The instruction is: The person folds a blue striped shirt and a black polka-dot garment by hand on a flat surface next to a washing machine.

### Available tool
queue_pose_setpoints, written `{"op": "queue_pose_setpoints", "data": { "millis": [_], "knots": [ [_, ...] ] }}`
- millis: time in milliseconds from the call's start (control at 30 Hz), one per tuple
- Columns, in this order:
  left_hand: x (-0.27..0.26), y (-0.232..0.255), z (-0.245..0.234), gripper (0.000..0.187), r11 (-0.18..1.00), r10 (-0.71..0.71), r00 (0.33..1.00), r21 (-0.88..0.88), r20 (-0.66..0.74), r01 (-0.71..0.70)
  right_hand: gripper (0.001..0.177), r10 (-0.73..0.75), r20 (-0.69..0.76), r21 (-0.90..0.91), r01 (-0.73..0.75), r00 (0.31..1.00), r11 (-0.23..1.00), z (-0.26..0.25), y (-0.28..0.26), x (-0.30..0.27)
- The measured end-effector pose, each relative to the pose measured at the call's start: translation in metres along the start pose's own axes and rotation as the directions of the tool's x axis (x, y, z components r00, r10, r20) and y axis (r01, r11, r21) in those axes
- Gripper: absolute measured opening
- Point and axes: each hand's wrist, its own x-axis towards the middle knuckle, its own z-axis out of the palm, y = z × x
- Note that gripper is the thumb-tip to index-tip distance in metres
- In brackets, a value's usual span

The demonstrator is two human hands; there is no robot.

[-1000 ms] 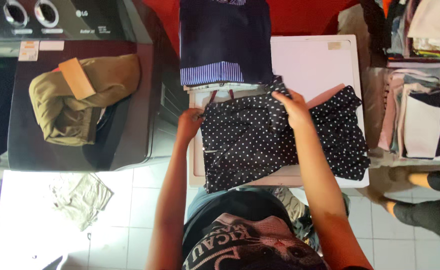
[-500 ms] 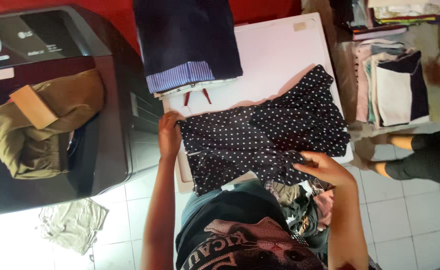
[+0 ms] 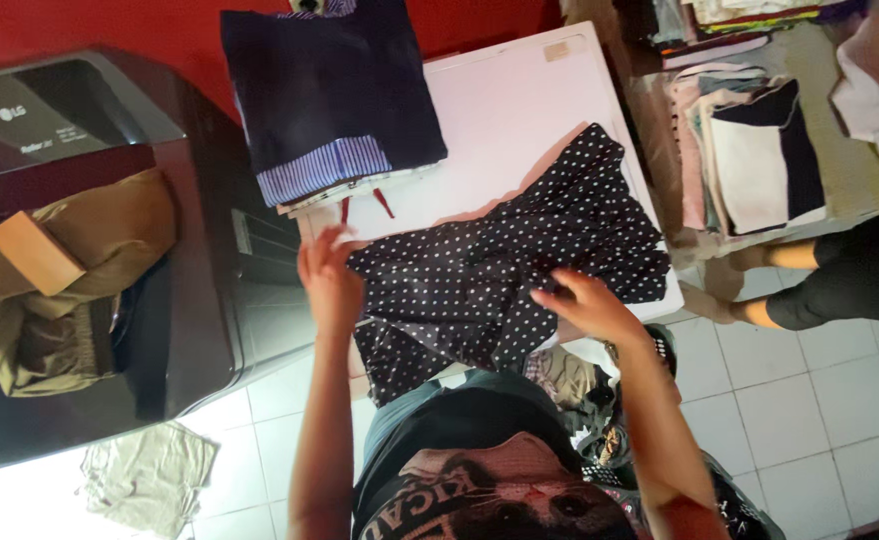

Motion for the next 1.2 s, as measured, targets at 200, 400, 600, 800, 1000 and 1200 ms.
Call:
{"op": "queue_pose_setpoints", "data": {
  "millis": [200, 400, 600, 800, 1000, 1200],
  "knots": [
    [0.02, 0.082, 0.07, 0.065, 0.953, 0.256, 0.905, -0.246, 0.34, -0.178, 0.043, -0.501, -0.418, -0.42, 0.328, 0.758, 0.846, -0.029, -0.041, 0.091],
    [0.006, 0.085, 0.078, 0.061, 0.942, 0.336, 0.824, -0.138, 0.456, -0.307, 0.044, -0.458, -0.305, -0.514, 0.261, 0.835, 0.818, -0.053, 0.005, 0.137],
    [0.001, 0.075, 0.059, 0.063, 0.919, 0.391, 0.776, -0.156, 0.495, -0.363, 0.032, -0.45, -0.478, -0.415, 0.258, 0.754, 0.872, -0.037, 0.044, 0.071],
    [-0.002, 0.083, 0.054, 0.055, 0.938, 0.345, 0.795, -0.198, 0.499, -0.283, 0.029, -0.44, -0.612, -0.366, 0.258, 0.657, 0.894, -0.037, 0.012, 0.067],
    [-0.019, 0.072, 0.069, 0.072, 0.979, 0.196, 0.885, -0.033, 0.421, -0.201, 0.049, -0.381, -0.335, -0.548, 0.151, 0.862, 0.823, -0.004, 0.027, 0.101],
    [-0.016, 0.057, 0.062, 0.073, 0.976, 0.207, 0.87, -0.033, 0.448, -0.216, 0.052, -0.278, -0.335, -0.467, 0.098, 0.9, 0.879, 0.0, 0.039, 0.109]
  ]
}}
